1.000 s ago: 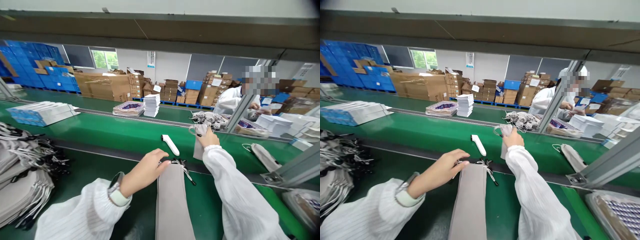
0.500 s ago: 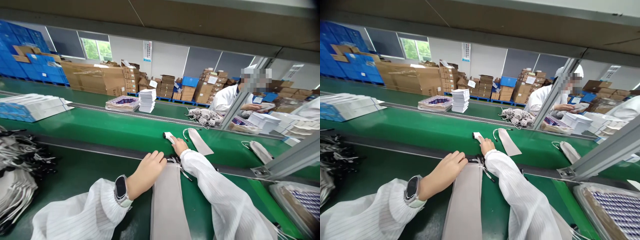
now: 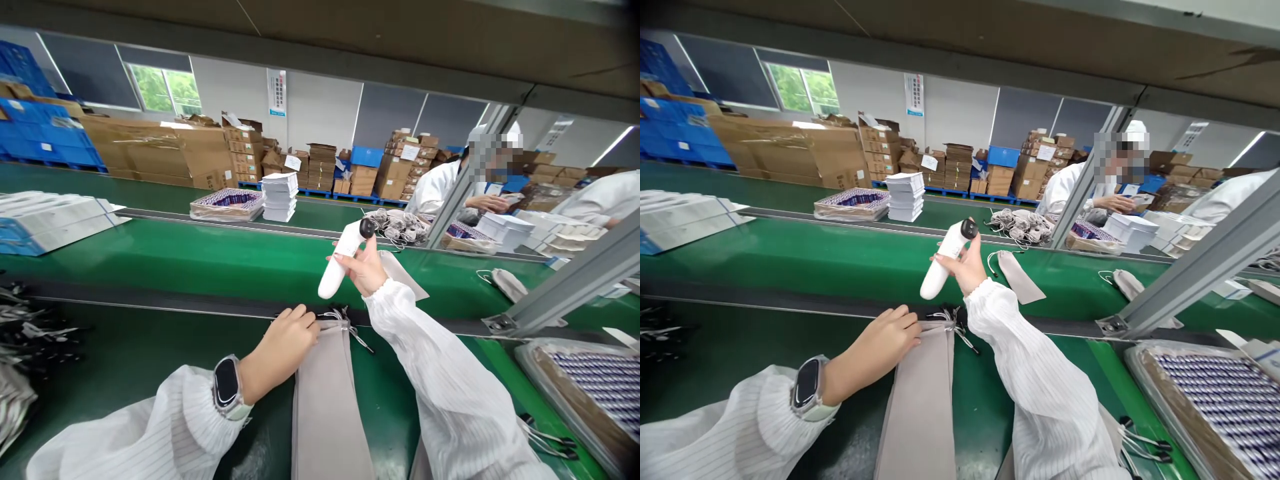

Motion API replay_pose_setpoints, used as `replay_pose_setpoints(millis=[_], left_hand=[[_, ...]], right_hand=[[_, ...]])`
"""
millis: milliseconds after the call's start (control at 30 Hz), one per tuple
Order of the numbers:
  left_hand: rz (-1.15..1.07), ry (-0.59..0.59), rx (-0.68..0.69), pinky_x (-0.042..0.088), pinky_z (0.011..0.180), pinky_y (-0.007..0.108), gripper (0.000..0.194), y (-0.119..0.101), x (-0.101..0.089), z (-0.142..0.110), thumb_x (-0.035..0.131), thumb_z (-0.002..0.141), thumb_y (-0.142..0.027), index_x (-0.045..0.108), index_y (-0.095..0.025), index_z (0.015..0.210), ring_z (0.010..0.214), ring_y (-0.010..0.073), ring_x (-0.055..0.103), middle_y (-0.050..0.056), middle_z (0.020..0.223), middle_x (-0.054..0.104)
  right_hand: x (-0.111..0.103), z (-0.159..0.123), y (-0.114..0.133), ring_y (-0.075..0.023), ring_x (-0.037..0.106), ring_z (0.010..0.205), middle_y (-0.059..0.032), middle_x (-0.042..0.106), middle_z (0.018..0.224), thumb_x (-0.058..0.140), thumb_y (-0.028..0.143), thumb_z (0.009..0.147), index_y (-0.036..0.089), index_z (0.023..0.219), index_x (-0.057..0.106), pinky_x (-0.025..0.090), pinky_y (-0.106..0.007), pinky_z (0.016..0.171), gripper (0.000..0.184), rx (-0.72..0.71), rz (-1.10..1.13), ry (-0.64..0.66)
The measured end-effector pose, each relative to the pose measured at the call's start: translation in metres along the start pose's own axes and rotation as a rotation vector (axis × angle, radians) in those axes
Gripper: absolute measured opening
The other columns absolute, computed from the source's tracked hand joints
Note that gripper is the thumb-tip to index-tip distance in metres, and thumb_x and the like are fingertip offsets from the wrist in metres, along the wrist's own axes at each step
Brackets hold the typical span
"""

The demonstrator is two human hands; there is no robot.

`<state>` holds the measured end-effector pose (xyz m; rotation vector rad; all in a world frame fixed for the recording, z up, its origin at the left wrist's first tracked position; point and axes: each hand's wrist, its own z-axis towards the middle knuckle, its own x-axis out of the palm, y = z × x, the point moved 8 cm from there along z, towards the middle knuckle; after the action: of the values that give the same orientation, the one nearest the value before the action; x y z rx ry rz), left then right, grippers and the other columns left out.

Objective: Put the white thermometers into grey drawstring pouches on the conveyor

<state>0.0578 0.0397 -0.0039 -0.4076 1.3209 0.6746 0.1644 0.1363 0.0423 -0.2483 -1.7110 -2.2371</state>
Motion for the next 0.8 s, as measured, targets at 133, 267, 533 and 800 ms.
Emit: replay_pose_setpoints(millis=[133, 267, 533, 800], left_hand=[[-0.231, 0.005, -0.033, 0.034, 0.065, 0.030, 0.018, 0.008, -0.011, 0.003, 0.040, 0.086, -0.025, 0.050, -0.018, 0.073, 0.078, 0.0185, 0.045, 0.001, 0.073, 0.055], [-0.479, -0.049, -0.158, 0.034, 0.058, 0.025, 0.021, 0.021, -0.025, 0.002, 0.040, 0.086, -0.031, 0.044, -0.018, 0.070, 0.067, 0.0131, 0.044, -0.002, 0.070, 0.050], [-0.642, -0.429, -0.342, 0.036, 0.063, 0.023, 0.018, 0.041, -0.052, -0.009, 0.040, 0.085, -0.026, 0.045, -0.018, 0.071, 0.068, 0.0115, 0.044, -0.001, 0.074, 0.041], [-0.632, -0.229, -0.486, 0.034, 0.055, 0.023, 0.020, 0.068, -0.058, -0.014, 0.046, 0.080, -0.035, 0.051, -0.017, 0.072, 0.058, 0.0122, 0.045, -0.002, 0.063, 0.045]], right_hand=[[0.015, -0.011, 0.004, -0.0141, 0.059, 0.065, 0.0032, 0.053, 0.085, 0.070, 0.024, 0.056, 0.036, 0.117, 0.026, 0.053, -0.037, 0.062, 0.077, 0.050, -0.055, 0.024], [0.019, -0.014, -0.007, -0.0140, 0.059, 0.060, 0.0036, 0.053, 0.080, 0.067, 0.031, 0.061, 0.033, 0.110, 0.030, 0.052, -0.036, 0.057, 0.062, 0.177, -0.098, 0.054], [0.051, -0.039, -0.045, -0.0056, 0.042, 0.044, 0.0034, 0.046, 0.056, 0.036, 0.063, 0.073, 0.016, 0.069, 0.050, 0.036, -0.018, 0.040, 0.049, 0.372, -0.483, 0.501], [0.011, -0.018, 0.006, -0.0100, 0.049, 0.051, -0.0027, 0.056, 0.056, 0.030, 0.059, 0.076, 0.015, 0.065, 0.061, 0.037, -0.021, 0.053, 0.055, -0.101, -0.953, 0.025]])
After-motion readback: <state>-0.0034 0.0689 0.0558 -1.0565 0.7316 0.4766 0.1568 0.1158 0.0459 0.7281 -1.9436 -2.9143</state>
